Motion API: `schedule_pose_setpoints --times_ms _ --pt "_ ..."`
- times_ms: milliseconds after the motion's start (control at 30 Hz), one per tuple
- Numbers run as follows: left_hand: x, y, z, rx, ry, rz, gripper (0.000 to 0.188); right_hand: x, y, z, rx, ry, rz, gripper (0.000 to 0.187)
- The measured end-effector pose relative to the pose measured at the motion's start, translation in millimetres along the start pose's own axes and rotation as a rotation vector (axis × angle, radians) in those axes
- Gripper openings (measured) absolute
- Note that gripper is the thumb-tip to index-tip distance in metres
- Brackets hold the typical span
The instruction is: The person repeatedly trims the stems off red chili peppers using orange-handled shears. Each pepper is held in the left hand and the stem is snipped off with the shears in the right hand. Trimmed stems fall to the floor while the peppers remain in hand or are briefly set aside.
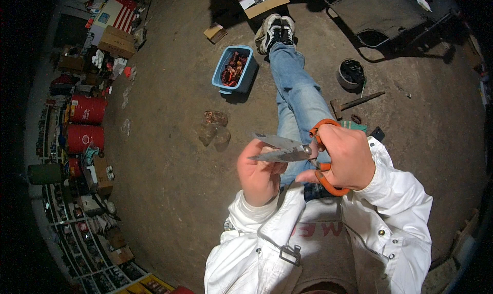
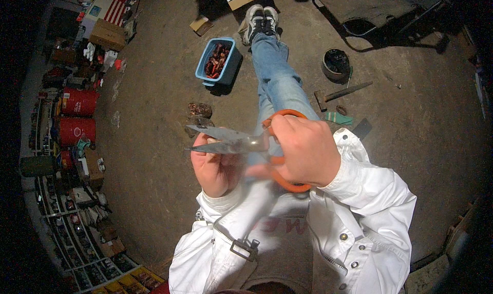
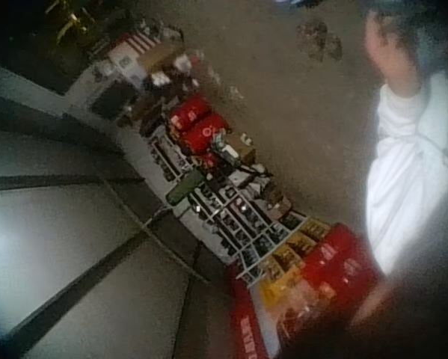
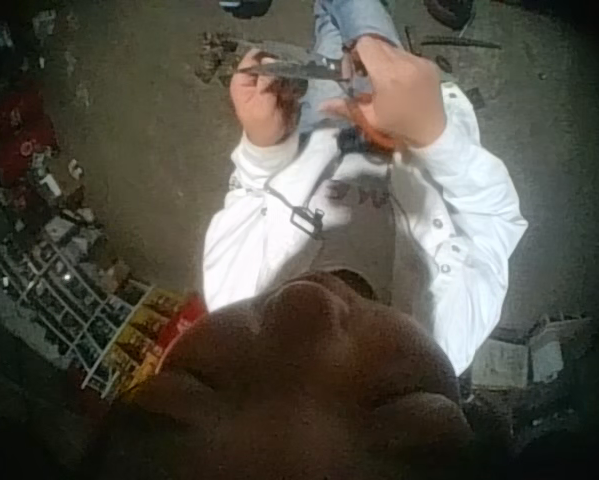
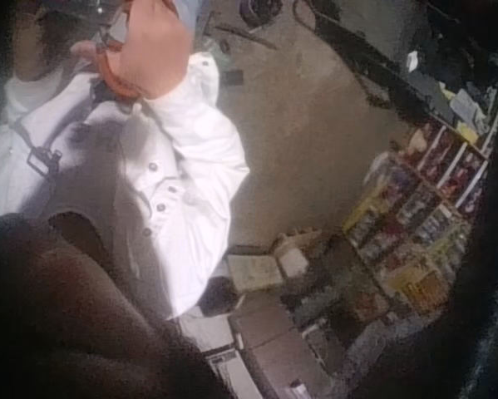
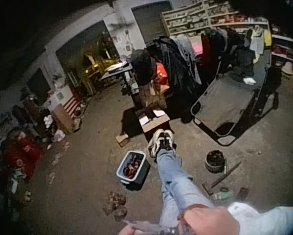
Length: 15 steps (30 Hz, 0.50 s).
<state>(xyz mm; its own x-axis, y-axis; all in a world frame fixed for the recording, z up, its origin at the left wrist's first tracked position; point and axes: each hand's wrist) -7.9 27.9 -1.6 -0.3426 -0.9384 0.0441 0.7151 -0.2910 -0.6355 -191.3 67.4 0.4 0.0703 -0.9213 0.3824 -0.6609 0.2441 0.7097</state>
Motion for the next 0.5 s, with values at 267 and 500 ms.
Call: schedule_pose_setpoints --times_ms 267,500 --pt "2.6 0.5 6.5 -0.076 0.154 0.011 0.014 4.9 -2.3 1.4 -0.063 0.069 0.134 0.068" --pt "0.4 0.4 -1.7 0.123 -0.011 0.066 0.026 6.9 5.6 -1.0 -0.08 0.051 0.001 0.072"
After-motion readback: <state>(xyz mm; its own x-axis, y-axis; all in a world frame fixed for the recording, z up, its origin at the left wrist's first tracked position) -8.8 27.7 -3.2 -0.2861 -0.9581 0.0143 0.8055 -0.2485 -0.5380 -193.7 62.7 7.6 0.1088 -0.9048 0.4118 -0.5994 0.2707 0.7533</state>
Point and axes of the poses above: each hand's wrist, its own x-axis towards the middle knuckle, its own y-axis out of the back of the hand, z = x × y, and after that the axes turned 4 degrees about -x, right-handed
